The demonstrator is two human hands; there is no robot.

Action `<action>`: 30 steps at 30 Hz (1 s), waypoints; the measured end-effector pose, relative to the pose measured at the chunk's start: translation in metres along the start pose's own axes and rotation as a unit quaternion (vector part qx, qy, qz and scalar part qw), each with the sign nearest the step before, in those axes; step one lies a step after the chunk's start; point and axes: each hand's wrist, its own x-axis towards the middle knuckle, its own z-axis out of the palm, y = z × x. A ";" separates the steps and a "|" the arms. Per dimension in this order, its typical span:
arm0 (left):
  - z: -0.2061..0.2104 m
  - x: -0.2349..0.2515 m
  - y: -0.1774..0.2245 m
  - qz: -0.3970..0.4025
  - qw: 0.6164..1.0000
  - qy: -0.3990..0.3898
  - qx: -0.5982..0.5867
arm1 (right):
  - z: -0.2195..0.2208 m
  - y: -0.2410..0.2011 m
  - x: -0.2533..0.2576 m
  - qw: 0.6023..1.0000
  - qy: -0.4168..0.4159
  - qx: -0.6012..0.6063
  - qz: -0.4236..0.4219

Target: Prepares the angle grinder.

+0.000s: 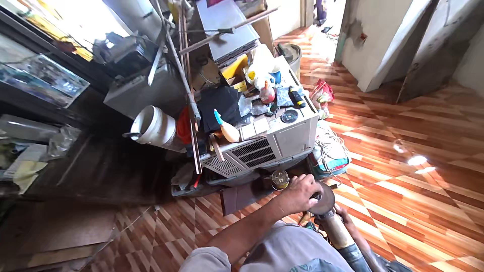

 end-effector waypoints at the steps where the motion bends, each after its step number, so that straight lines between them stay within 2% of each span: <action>1: -0.002 0.000 0.000 0.020 1.000 -0.010 -0.009 | -0.001 0.001 0.000 1.000 0.006 0.003 0.000; 3: -0.004 -0.001 0.004 0.015 0.999 0.019 -0.027 | -0.001 0.001 0.000 1.000 0.014 0.010 -0.002; 5: -0.003 0.001 0.006 -0.040 0.997 0.070 -0.012 | -0.001 0.001 0.000 1.000 0.019 0.019 -0.002; 7: 0.000 0.004 0.007 -0.081 0.995 0.053 0.032 | 0.000 0.001 -0.001 0.999 0.009 0.031 0.001; 13: 0.000 0.007 0.005 0.026 0.999 -0.041 -0.011 | -0.003 0.001 -0.005 0.999 0.020 0.036 -0.020; 18: 0.006 0.010 0.011 -0.060 0.997 0.050 0.025 | -0.003 -0.001 -0.007 0.999 0.011 0.040 -0.032; 24: 0.009 0.014 0.013 0.072 0.996 -0.027 -0.039 | -0.005 -0.002 -0.014 0.998 0.026 0.039 -0.035; 27: 0.013 0.013 0.016 0.016 0.998 0.056 -0.037 | -0.006 -0.001 -0.015 0.998 0.018 0.046 -0.041; 30: 0.015 0.017 0.018 -0.052 0.997 0.048 0.013 | -0.004 -0.002 -0.017 0.998 0.032 0.039 -0.039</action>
